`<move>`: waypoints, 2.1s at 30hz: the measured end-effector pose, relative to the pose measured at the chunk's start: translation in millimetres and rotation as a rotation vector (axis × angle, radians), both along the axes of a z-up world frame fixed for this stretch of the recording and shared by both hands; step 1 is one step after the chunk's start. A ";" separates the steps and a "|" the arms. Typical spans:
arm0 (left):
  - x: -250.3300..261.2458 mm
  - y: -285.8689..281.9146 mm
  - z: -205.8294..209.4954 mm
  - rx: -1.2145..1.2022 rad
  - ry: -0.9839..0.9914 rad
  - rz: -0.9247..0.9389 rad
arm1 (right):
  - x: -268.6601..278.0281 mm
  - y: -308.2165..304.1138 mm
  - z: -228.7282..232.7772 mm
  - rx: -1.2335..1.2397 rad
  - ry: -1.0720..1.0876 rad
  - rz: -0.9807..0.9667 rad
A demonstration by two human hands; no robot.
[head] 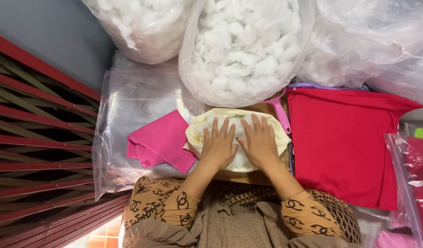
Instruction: Stuffing a small white fabric pouch with synthetic fiber.
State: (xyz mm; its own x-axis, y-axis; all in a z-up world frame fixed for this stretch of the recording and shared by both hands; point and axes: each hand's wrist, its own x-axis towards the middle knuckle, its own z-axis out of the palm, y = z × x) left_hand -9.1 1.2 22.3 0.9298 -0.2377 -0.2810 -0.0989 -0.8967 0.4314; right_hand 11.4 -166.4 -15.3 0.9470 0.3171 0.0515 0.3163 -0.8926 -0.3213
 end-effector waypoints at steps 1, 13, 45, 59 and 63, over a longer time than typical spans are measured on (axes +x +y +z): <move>1.4 -1.7 -15.9 0.091 0.055 -0.038 | -4.5 3.1 -13.9 -0.103 0.041 0.060; 9.8 -4.1 -41.9 -0.009 -0.226 0.076 | 4.2 -5.4 0.4 -0.075 0.232 0.099; 238.7 -24.7 52.4 -0.100 -0.691 0.318 | 224.9 -3.4 147.1 0.234 -0.156 -0.074; 154.7 -1.1 140.0 -0.805 -0.542 0.214 | 155.9 -25.5 191.0 0.901 0.019 -0.240; 73.8 6.0 131.5 -1.047 -0.179 0.210 | 87.5 -27.0 170.6 1.055 0.073 -0.173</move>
State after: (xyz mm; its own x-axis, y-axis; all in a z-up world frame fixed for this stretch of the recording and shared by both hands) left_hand 64.7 7.2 153.8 0.9872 -0.1123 0.1130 -0.1241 -0.0973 0.9875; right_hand 98.9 -193.4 155.3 0.9867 0.0064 0.1624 0.1608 -0.1834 -0.9698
